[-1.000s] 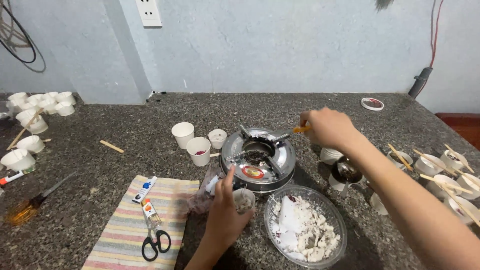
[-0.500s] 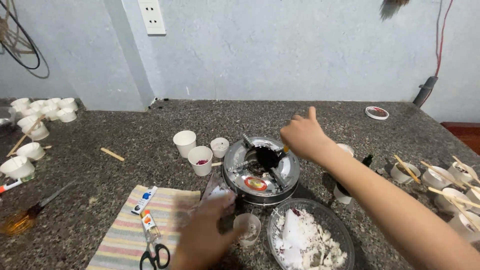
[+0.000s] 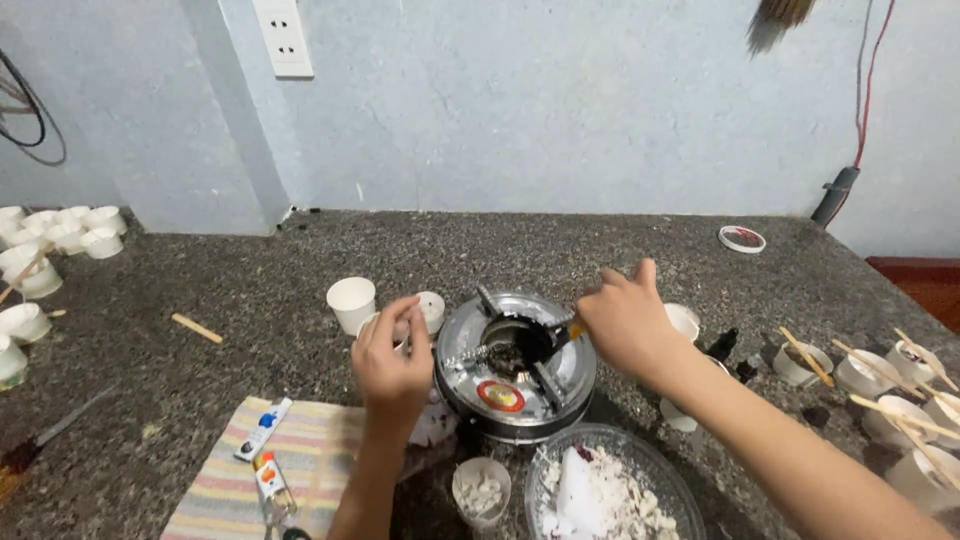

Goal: Cleaning wax residue from a portable burner and candle molds using a utility knife.

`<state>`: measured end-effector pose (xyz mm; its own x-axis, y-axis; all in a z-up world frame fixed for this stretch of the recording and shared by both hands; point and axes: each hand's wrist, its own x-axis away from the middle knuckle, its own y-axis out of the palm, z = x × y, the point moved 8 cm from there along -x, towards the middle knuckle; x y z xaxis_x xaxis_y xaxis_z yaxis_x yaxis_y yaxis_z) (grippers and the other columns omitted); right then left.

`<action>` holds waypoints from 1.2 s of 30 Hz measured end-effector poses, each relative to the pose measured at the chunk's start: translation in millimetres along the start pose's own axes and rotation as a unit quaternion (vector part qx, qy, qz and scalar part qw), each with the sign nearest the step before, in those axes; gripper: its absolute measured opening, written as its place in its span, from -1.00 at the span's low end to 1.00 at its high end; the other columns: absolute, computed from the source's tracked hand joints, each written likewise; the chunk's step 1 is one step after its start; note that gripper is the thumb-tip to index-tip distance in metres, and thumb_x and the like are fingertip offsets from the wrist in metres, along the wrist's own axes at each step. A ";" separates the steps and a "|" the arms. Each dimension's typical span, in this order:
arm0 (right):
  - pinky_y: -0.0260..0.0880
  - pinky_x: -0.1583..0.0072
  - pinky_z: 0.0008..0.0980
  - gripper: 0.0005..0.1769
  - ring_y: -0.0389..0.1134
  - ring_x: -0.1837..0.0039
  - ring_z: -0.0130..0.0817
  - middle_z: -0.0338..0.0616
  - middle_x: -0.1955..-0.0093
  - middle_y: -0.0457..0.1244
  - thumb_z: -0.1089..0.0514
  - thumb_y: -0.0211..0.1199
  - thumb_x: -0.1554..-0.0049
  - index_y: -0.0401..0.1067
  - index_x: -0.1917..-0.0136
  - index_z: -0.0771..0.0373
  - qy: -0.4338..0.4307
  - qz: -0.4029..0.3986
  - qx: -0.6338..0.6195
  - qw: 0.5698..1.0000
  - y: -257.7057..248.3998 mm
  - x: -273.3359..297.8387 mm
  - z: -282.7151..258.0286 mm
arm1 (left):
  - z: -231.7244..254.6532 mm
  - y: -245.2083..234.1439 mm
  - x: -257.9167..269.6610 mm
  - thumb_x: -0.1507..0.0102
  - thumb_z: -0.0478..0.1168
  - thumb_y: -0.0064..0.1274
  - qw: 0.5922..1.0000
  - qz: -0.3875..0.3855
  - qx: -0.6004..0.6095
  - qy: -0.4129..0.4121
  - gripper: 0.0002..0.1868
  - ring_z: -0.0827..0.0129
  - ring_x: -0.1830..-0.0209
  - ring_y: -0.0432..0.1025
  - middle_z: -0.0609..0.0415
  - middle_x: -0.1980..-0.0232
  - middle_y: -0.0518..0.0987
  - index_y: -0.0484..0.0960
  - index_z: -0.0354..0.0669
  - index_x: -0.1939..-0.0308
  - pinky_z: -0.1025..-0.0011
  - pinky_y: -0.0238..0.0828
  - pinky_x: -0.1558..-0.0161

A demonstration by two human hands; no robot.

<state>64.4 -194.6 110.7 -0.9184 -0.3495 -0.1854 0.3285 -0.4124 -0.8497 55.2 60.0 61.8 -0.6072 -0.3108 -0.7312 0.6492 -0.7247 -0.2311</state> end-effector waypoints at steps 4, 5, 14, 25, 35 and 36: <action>0.05 -0.11 0.08 -0.83 0.35 0.01 -0.25 -0.26 0.22 0.44 0.18 0.24 -0.04 0.64 0.21 0.01 -0.012 0.035 0.009 0.999 -10.1 13.5 -3.5 | -8.7 -4.8 11.5 -0.23 -0.33 0.17 0.993 0.065 -0.072 0.062 -0.77 0.35 0.36 0.51 0.25 0.31 0.69 0.73 0.10 0.10 0.41 0.32 0.23; 0.05 -0.12 0.07 -0.82 0.34 0.01 -0.26 -0.29 0.21 0.44 0.20 0.23 -0.03 0.64 0.21 0.00 -0.009 0.033 0.012 0.999 -15.4 16.0 -5.4 | -12.1 -9.5 11.9 -0.23 -0.34 0.16 0.992 0.082 -0.073 0.067 -0.78 0.36 0.38 0.48 0.25 0.33 0.67 0.73 0.08 0.11 0.42 0.30 0.25; 0.00 -0.12 0.04 -0.82 0.26 0.04 -0.30 -0.36 0.24 0.41 0.18 0.22 0.01 0.63 0.27 -0.06 -0.016 0.067 0.020 0.997 8.7 16.8 1.2 | -38.7 -40.8 -5.9 -0.06 -0.53 0.03 0.998 0.004 -0.060 -0.037 -0.38 -0.05 0.16 0.47 -0.25 0.04 0.62 0.46 -0.27 -0.24 0.19 0.21 -0.03; -0.05 -0.16 0.08 -0.81 0.23 0.01 -0.32 -0.42 0.20 0.40 0.16 0.27 -0.03 0.62 0.27 -0.17 0.002 0.065 0.006 0.998 12.5 19.2 7.0 | -92.3 -0.5 5.8 0.03 -0.27 0.49 0.925 -0.239 -0.042 -0.294 0.34 -0.32 -0.45 0.23 -0.40 -0.41 0.33 -0.15 0.15 -0.63 -0.11 0.04 -0.47; -0.03 -0.14 0.06 -0.89 0.24 0.04 -0.36 -0.46 0.17 0.38 0.04 0.32 -0.04 0.60 0.21 -0.25 0.036 0.086 -0.012 0.996 21.2 29.8 14.4 | -123.0 15.3 15.2 -0.03 -0.14 0.46 0.906 -0.265 -0.047 -0.327 0.34 -0.21 -0.43 0.29 -0.28 -0.38 0.40 -0.25 0.37 -0.62 -0.03 0.17 -0.45; -0.03 -0.14 0.05 -0.90 0.26 0.03 -0.38 -0.46 0.15 0.39 0.03 0.33 -0.05 0.62 0.17 -0.23 0.047 0.091 -0.024 0.994 21.0 31.5 16.4 | -123.7 15.9 15.3 -0.03 -0.13 0.45 0.904 -0.267 -0.051 -0.329 0.34 -0.19 -0.42 0.30 -0.26 -0.37 0.41 -0.26 0.38 -0.62 -0.02 0.18 -0.44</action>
<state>45.9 -228.1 95.1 -0.8618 -0.3342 -0.3815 0.4825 -0.3084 -0.8198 112.9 119.7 -32.5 -0.9661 -0.2558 0.0342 0.2011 -0.8292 -0.5215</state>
